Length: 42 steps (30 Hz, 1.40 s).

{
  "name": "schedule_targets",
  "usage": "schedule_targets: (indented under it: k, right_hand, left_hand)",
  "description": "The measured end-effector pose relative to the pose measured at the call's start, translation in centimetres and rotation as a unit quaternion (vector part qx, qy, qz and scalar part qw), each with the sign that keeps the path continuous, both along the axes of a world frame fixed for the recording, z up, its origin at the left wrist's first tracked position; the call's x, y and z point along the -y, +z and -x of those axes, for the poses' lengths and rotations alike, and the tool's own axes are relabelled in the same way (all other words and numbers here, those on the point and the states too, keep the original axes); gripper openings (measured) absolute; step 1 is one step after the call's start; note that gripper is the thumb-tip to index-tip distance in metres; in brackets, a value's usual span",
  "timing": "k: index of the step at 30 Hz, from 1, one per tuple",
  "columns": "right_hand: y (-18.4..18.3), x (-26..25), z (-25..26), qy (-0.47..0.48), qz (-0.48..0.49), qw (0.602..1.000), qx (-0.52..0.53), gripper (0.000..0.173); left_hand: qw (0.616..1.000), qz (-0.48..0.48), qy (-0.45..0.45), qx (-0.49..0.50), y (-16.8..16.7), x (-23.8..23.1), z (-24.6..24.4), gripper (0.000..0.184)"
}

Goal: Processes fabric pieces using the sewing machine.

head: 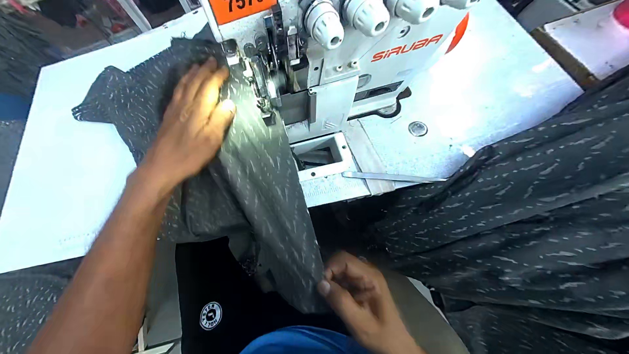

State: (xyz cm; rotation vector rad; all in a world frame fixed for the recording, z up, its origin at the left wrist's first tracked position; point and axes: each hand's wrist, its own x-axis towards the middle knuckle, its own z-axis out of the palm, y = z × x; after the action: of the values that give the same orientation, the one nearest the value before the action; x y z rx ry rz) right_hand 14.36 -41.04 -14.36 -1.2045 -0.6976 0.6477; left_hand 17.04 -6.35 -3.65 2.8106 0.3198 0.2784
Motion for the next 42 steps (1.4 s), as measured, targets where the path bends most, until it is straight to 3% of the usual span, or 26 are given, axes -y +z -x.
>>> schedule_targets:
  k: [12, 14, 16, 18, 21, 23, 26, 28, 32, 34, 35, 37, 38, 42]
  right_hand:
    - [2.3, -7.4, -5.1, -0.025, -0.003, 0.999, 0.023, 0.004]
    - [2.8, -8.3, -5.4, -0.037, 0.006, 0.999, 0.02, 0.005]
    - [3.0, -8.2, -5.2, -0.047, 0.004, 0.999, -0.007, 0.005]
    - [2.8, -7.5, -5.2, -0.037, -0.005, 0.999, -0.026, 0.007]
    - [2.6, -7.2, -6.0, 0.026, 0.034, 0.999, -0.03, 0.009]
    - [3.3, -7.4, -6.7, 0.105, 0.062, 0.991, -0.06, 0.023]
    - [4.2, -6.8, -7.1, 0.17, 0.063, 0.98, -0.083, 0.024]
    - [4.0, -6.4, -7.2, 0.178, 0.078, 0.979, -0.07, 0.024]
    - [3.7, -5.3, -6.4, 0.176, 0.067, 0.981, -0.048, 0.008]
    - [4.1, -4.9, -6.5, 0.19, 0.045, 0.977, -0.081, 0.009]
    - [4.0, -4.9, -6.8, 0.201, 0.054, 0.975, -0.078, 0.011]
    - [2.9, -4.5, -7.1, 0.248, 0.084, 0.962, -0.078, 0.017]
    - [2.1, -4.0, -6.8, 0.27, 0.092, 0.954, -0.09, 0.018]
    - [-0.2, -0.1, -4.2, 0.302, 0.091, 0.936, -0.154, 0.02]
  left_hand:
    - [0.997, -0.012, 0.032, -0.063, 1.3, -7.5, -6.4, 0.068]
    - [0.997, -0.058, 0.041, -0.013, 1.4, -8.6, -6.6, 0.061]
    - [0.989, -0.107, 0.06, 0.085, 1.7, -8.4, -4.6, 0.05]
    - [0.986, -0.033, 0.11, 0.12, 1.6, -6.4, 1.0, 0.059]
    - [0.968, 0.09, 0.232, 0.04, -2.4, -4.3, 10.8, 0.076]
    - [0.958, 0.075, 0.277, -0.003, -5.1, -3.4, 14.2, 0.067]
    - [0.965, 0.036, 0.26, -0.001, -5.4, -3.4, 14.7, 0.032]
    - [0.955, 0.098, 0.278, 0.011, -4.8, -3.9, 14.4, 0.024]
    - [0.905, 0.26, 0.325, 0.088, -3.5, -4.1, 14.4, 0.037]
    - [0.945, 0.186, 0.269, 0.02, -3.5, -3.0, 13.5, 0.064]
    - [0.962, 0.121, 0.244, -0.017, -4.0, -2.3, 13.1, 0.066]
    - [0.974, 0.047, 0.214, -0.046, -4.2, -1.7, 12.7, 0.041]
    - [0.974, 0.057, 0.215, -0.046, -3.7, -1.8, 13.0, 0.031]
    - [0.939, 0.21, 0.263, 0.064, 2.4, -2.4, 16.7, 0.011]
